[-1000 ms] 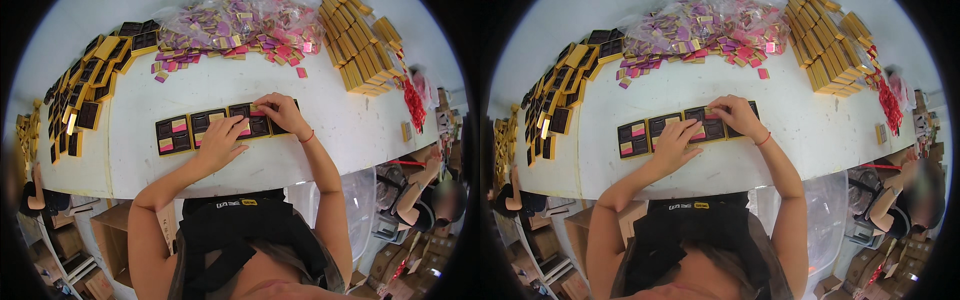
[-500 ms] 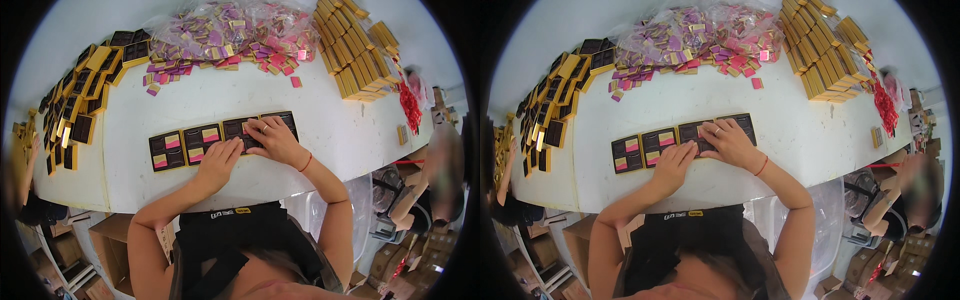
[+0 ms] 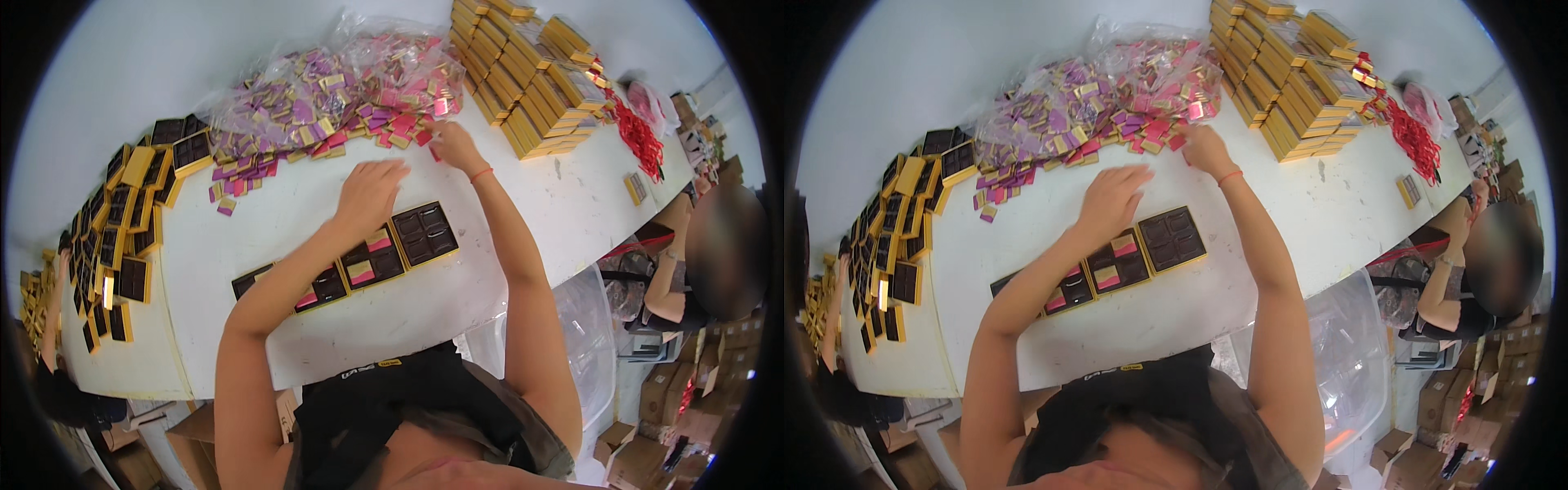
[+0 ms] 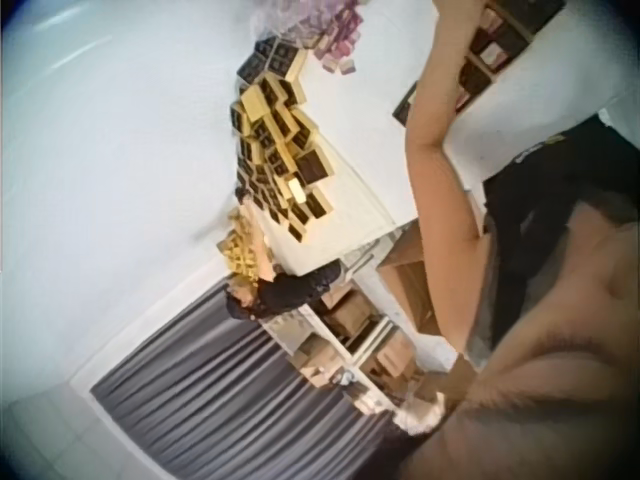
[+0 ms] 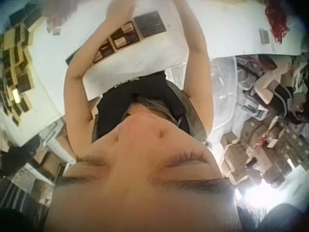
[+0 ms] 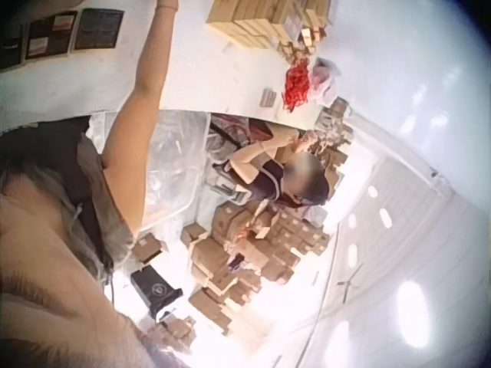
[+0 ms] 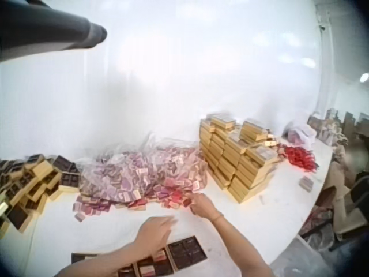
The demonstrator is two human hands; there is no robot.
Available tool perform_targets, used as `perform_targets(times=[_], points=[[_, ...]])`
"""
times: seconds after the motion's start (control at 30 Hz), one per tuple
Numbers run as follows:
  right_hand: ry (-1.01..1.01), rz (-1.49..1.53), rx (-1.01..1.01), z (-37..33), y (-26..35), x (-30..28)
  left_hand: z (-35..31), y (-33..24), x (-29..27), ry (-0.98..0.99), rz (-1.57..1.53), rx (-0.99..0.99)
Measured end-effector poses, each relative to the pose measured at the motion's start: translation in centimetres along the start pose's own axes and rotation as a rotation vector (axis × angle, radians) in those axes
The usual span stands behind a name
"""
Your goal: The person places small pink and purple rectangular inserts into black and gold makeup palette trays. They arrange the filled palettes on the table and place them into a clear plastic bin. The person repeats this process with multiple palettes throughout the clip.
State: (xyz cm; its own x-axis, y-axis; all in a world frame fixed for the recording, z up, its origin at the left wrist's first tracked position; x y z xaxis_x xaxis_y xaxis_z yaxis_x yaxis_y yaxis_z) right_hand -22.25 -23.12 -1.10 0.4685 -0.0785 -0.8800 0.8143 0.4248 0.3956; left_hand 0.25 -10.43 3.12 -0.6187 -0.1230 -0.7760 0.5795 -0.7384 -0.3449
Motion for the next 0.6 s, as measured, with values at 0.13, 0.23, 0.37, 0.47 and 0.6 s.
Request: perform_targets(times=[0.13, 0.23, 0.37, 0.47, 0.6], points=[[0.086, 0.017, -0.145, 1.4, 1.7, 0.6, 6.8, 7.6, 6.1, 0.153, 0.021, -0.214], [0.018, -0.182, -0.224, 0.5, 1.9, 0.2, 8.9, 8.5, 6.6, 0.319, -0.005, -0.337], [-0.126, 0.178, -0.082, -0.2, 0.8, -0.8, 7.2, 8.4, 5.7, 0.008, -0.349, -0.409], [0.01, 0.962, 0.161, -2.8, 1.8, -2.0, 3.9, 5.9, 3.2, 0.079, -0.943, -0.624], [0.175, 1.135, 0.123, -9.0, 5.3, -3.3, -0.5, 0.6, -0.1, 0.178, -1.233, -0.615]])
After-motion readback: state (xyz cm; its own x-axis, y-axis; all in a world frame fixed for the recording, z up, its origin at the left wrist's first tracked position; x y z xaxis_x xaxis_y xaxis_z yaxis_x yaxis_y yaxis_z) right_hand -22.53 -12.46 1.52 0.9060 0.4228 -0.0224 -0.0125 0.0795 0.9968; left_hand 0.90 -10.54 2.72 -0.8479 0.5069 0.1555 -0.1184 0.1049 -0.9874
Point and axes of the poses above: each hand's wrist, its own z-axis towards the middle knuckle, its own x-axis out of the palm, y = z × x, the point moved 3 cm from there along z, towards the middle knuckle, and after that the axes turned 4 degrees about y, right-handed, at the moved point
